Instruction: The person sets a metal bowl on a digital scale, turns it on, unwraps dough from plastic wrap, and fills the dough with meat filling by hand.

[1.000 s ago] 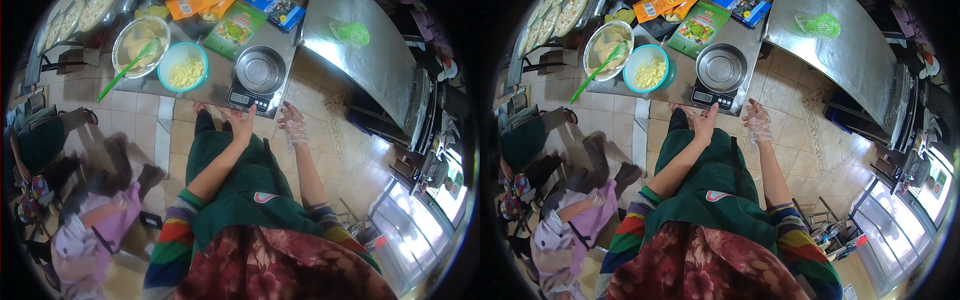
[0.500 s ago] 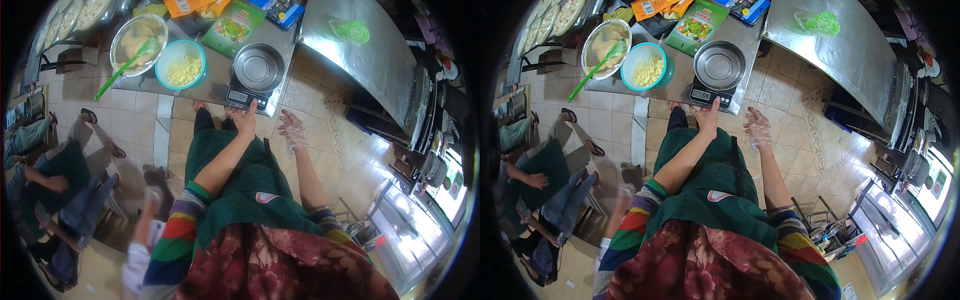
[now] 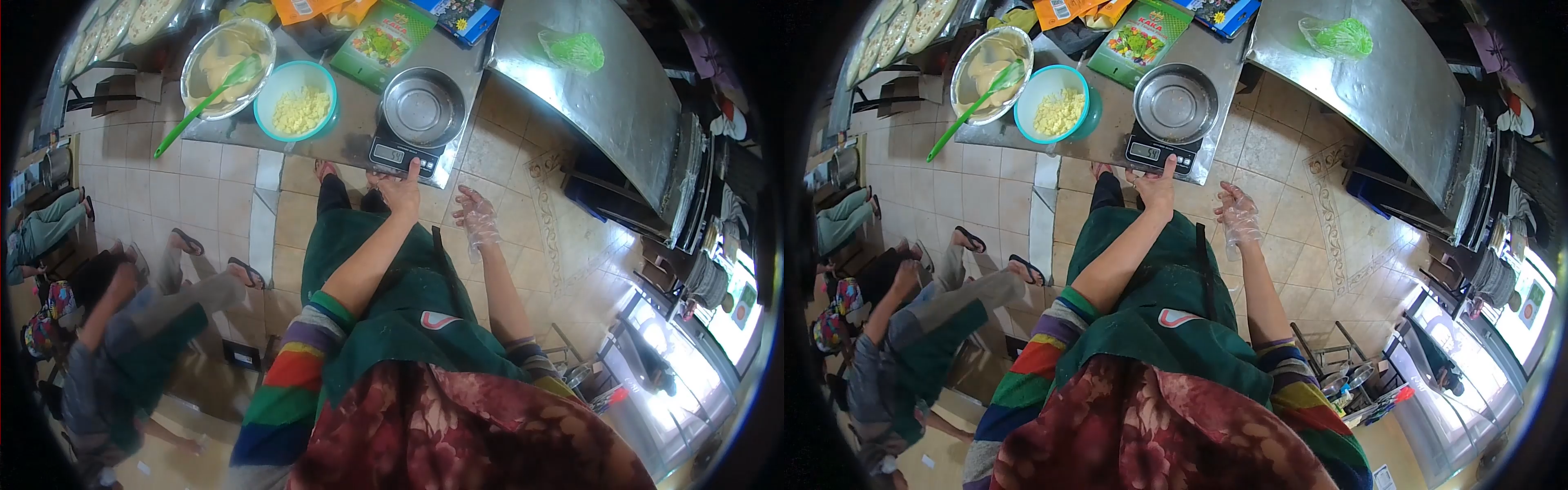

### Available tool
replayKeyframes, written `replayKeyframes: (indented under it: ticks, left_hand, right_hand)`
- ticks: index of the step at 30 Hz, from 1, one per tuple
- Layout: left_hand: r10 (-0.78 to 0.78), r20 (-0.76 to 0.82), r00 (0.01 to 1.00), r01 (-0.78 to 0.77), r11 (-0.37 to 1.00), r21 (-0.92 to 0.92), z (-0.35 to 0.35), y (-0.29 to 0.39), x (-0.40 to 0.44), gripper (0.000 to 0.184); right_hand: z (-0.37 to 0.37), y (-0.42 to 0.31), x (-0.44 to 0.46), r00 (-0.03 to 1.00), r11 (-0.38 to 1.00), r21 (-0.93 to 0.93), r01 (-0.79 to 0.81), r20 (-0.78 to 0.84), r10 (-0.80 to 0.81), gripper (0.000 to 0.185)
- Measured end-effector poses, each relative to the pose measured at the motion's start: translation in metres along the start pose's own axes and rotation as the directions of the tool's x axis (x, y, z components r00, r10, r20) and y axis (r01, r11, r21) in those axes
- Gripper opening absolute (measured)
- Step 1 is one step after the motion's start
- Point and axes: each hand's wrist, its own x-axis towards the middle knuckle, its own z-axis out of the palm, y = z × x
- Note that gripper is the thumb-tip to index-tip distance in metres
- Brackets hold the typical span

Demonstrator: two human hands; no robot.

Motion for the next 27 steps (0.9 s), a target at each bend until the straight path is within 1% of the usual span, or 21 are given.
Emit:
replayKeyframes:
  ticks: [5,8,11,14,17,18,20,21,24,25,27]
  left_hand:
    - [0.003,0.053,0.999,-0.001,0.999,-0.050,-0.003,0.004,-0.001,0.102]
    - [-0.007,0.043,0.999,0.009,0.999,-0.035,-0.003,0.002,-0.001,0.103]
    - [0.010,0.059,0.998,-0.004,0.995,-0.097,-0.003,0.000,0.000,0.104]
    - [-0.004,0.071,0.998,0.007,0.999,-0.039,-0.004,0.000,0.002,0.106]
    - [0.015,0.060,0.998,-0.016,1.000,0.013,-0.005,0.002,0.000,0.110]
    - [0.017,0.025,1.000,-0.020,0.990,0.140,-0.005,-0.003,0.002,0.111]
    - [0.039,-0.050,0.998,-0.017,0.923,0.385,-0.005,-0.010,0.007,0.114]
    - [0.077,-0.031,0.997,-0.063,0.945,0.321,-0.006,-0.019,0.012,0.114]
    - [0.113,-0.002,0.994,-0.110,0.972,0.207,-0.005,-0.021,0.011,0.109]
    - [0.148,0.019,0.989,-0.149,0.983,0.108,-0.003,-0.019,0.008,0.107]
    - [0.142,0.011,0.990,-0.142,0.978,0.154,-0.003,-0.021,0.009,0.107]
  right_hand:
    - [-0.002,0.002,-0.002,1.000,1.000,0.028,0.002,0.017,-0.002,0.032]
    - [-0.003,0.003,-0.005,1.000,0.999,0.036,0.013,0.019,-0.014,0.032]
    - [-0.004,0.006,-0.007,1.000,0.999,0.048,0.023,0.013,-0.024,0.032]
    - [-0.006,0.009,-0.007,1.000,0.998,0.066,0.007,0.004,-0.008,0.032]
    - [-0.005,0.009,-0.009,1.000,0.998,0.066,0.001,-0.004,-0.001,0.033]
    - [-0.005,0.010,-0.009,1.000,0.998,0.062,0.005,-0.005,-0.005,0.033]
    - [-0.005,0.014,-0.009,1.000,0.998,0.066,0.015,-0.003,-0.015,0.033]
    - [-0.004,0.014,-0.010,1.000,0.997,0.068,0.022,0.001,-0.022,0.034]
    - [0.000,0.009,-0.014,1.000,0.996,0.093,-0.009,0.006,0.009,0.034]
    - [0.000,0.008,-0.014,1.000,0.995,0.094,-0.013,0.010,0.012,0.034]
    - [0.001,0.008,-0.014,1.000,0.995,0.097,-0.017,0.017,0.016,0.035]
